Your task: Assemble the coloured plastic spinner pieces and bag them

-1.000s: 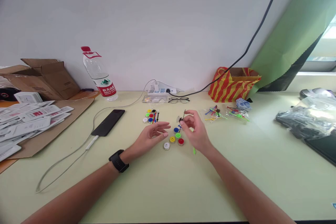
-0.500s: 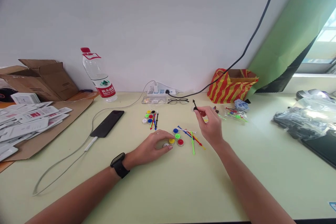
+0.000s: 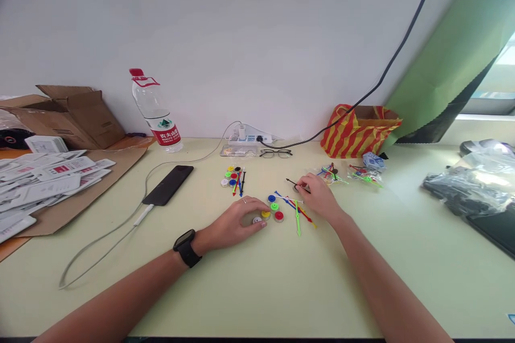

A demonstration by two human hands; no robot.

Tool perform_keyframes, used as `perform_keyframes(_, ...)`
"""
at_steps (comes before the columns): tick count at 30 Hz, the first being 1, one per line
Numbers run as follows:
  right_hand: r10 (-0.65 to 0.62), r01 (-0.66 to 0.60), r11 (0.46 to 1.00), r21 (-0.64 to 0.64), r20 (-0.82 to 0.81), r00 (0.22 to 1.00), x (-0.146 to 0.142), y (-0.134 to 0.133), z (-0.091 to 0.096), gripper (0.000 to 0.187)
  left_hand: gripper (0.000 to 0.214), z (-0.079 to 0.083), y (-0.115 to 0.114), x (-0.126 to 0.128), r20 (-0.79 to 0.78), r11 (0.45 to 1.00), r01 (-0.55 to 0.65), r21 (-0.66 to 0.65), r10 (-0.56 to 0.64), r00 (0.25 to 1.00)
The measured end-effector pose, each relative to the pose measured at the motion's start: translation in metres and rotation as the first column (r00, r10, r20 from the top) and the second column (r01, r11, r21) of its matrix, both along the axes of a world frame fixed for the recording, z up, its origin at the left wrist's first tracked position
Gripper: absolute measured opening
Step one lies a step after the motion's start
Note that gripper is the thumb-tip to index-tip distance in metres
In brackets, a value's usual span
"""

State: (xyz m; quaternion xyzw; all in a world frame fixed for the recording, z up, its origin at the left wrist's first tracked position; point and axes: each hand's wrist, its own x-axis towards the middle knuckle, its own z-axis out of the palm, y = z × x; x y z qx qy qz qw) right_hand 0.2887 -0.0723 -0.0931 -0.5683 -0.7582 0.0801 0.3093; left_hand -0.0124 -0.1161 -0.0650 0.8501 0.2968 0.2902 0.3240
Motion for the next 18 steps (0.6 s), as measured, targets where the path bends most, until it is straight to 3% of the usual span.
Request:
perform_keyframes(6,0.001,-0.002,0.994,0.107,0.003,1.0,-0.013,-0.011,0.015,0.008,0.03,0.001,-0.001,-0.001,-0.019,0.999,0.032,0.019,-0.031,0.999)
perform_keyframes(11,0.198,-0.2,0.978,-0.055,-0.032,0.98,-0.031,-0.025,0.024,0.008,0.028,0.001,0.0,-0.002,-0.021,0.996,0.055,0.065,-0.054,0.998)
perform_keyframes(18,0.241,-0.228,0.96,-0.163,0.065,0.968,-0.038,-0.035,0.022,0.017,0.018,-0.003,0.008,-0.004,-0.022,0.997,-0.014,0.078,0.016,1.0)
